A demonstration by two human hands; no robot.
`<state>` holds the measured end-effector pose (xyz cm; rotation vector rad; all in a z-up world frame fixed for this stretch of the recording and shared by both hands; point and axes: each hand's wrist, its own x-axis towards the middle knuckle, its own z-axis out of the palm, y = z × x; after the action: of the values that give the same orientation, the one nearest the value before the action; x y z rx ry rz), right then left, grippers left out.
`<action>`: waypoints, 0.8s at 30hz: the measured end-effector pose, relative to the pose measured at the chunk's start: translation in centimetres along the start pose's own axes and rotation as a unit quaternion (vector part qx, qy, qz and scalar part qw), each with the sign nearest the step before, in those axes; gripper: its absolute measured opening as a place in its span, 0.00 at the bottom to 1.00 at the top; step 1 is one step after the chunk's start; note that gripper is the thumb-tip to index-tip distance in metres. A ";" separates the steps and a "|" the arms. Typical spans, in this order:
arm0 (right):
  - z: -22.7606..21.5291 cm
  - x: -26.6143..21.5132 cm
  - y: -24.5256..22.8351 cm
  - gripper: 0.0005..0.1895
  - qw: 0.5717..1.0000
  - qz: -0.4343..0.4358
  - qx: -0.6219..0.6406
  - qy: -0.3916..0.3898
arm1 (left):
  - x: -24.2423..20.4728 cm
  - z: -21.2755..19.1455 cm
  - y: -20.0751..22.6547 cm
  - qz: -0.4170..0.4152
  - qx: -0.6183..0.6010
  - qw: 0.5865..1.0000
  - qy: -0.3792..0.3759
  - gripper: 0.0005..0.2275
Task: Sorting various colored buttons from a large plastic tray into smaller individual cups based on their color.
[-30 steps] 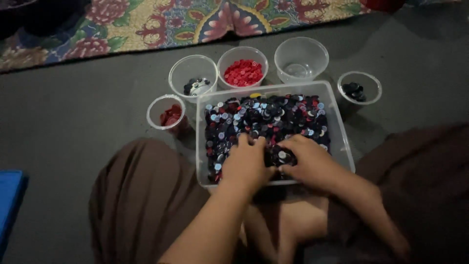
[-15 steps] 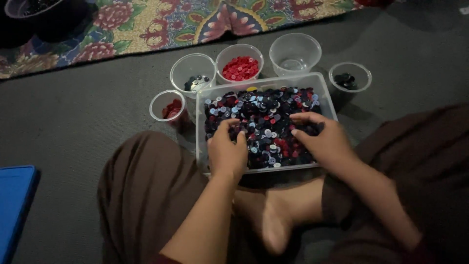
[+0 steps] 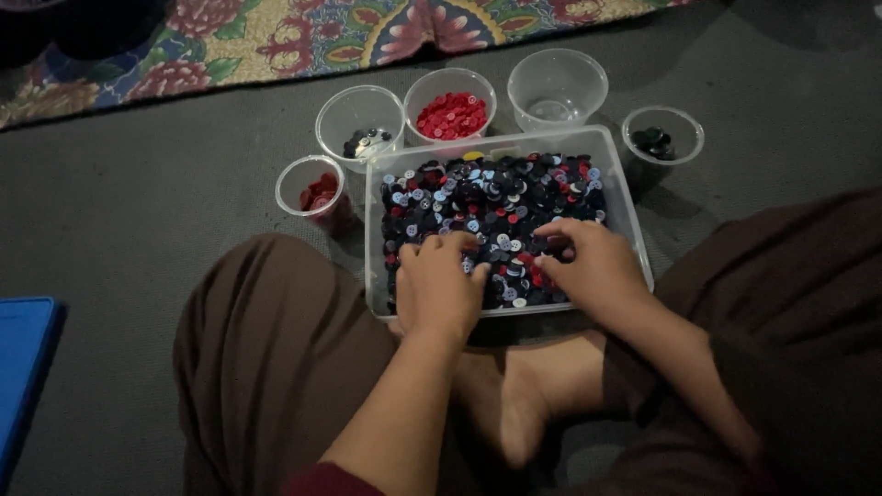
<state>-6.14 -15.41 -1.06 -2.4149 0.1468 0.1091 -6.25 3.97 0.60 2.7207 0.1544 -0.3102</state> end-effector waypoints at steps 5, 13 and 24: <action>1.1 0.8 -1.5 0.18 0.997 -0.011 -0.004 -0.073 | 0.0 -1.0 0.8 0.037 0.027 0.999 -0.030 0.13; 1.4 1.5 -1.6 0.09 0.992 0.024 -0.001 -0.123 | 0.7 -0.3 -0.2 0.018 -0.031 0.998 -0.055 0.08; 0.3 1.3 -1.4 0.12 0.984 0.088 0.108 -0.112 | 0.1 -1.7 -0.7 0.018 -0.184 0.981 -0.061 0.11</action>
<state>-4.66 -14.26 -0.54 -2.1529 0.2547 0.4220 -5.93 5.31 1.79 2.3301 0.1148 -0.3936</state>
